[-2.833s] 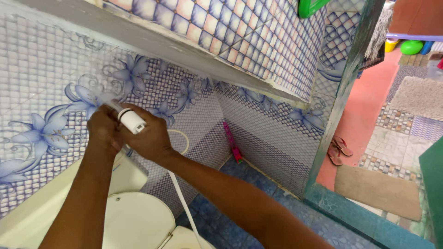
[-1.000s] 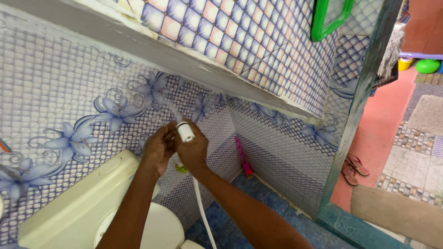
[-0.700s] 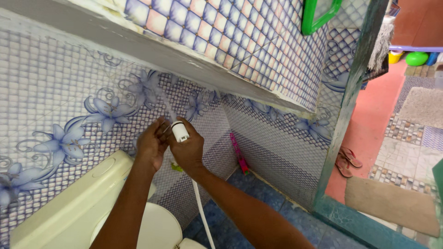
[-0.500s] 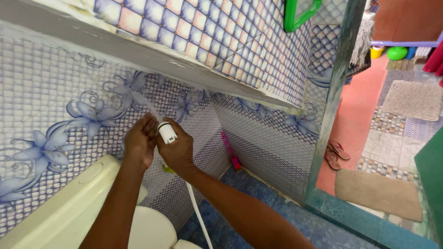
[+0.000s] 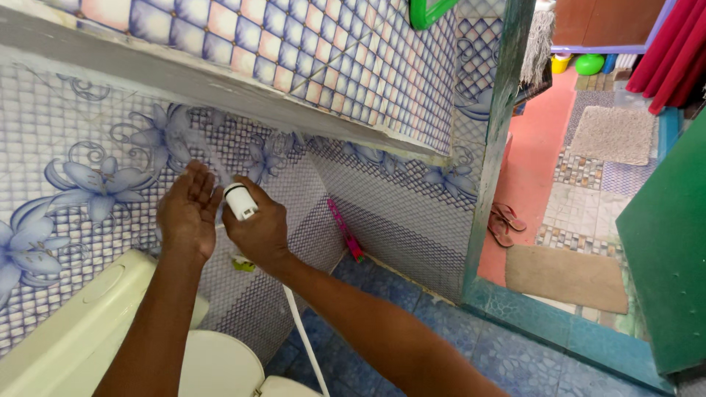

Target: The person holds a bidet sprayer over a toilet and a wall-mounted tap, pressing the lever to release water and checking for flow at different locations in the bathroom.

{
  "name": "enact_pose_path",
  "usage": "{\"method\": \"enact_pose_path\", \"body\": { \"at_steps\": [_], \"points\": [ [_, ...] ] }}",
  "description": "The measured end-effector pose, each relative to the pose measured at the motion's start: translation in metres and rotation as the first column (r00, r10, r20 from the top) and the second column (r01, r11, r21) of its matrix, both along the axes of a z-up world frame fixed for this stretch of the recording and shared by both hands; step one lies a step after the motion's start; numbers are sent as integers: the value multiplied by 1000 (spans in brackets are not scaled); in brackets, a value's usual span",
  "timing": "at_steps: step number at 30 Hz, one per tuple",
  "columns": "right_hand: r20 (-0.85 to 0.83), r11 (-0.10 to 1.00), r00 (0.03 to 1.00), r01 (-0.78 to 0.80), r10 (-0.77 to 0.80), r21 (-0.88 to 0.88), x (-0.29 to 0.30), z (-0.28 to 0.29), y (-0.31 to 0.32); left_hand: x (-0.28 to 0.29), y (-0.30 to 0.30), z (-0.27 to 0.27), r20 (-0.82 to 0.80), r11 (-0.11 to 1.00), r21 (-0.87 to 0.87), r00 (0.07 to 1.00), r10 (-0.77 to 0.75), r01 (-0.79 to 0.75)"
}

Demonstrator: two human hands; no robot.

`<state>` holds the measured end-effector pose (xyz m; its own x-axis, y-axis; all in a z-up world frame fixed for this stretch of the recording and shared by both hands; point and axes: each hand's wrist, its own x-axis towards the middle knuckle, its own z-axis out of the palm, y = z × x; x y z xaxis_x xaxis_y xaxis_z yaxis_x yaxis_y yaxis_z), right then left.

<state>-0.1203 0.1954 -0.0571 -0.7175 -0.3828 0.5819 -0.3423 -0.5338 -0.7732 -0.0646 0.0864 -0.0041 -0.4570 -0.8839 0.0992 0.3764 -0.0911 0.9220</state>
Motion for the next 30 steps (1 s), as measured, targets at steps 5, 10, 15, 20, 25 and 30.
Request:
{"method": "enact_pose_path", "body": {
  "at_steps": [5,10,15,20,25,30],
  "points": [
    [-36,997,999,-41,38,-72,-5,-9,-2,-8,0,-9,19,997,-72,1000,11,-9],
    [152,998,987,36,-42,45,-30,-12,0,-8,1,-8,72,991,-129,997,-7,16],
    [125,1000,992,-2,0,19,-26,-18,8,-11,5,-13,249,978,-190,968,-33,82],
    [64,996,998,-9,14,-89,-28,-23,-2,-17,22,-14,304,963,-235,951,-55,130],
    [212,998,975,66,-64,1,-60,-26,4,-7,22,-6,330,960,-272,944,25,69],
    [3,997,997,-73,73,39,-23,-26,14,-4,5,-12,222,993,-119,974,39,-12]
  ]
}}
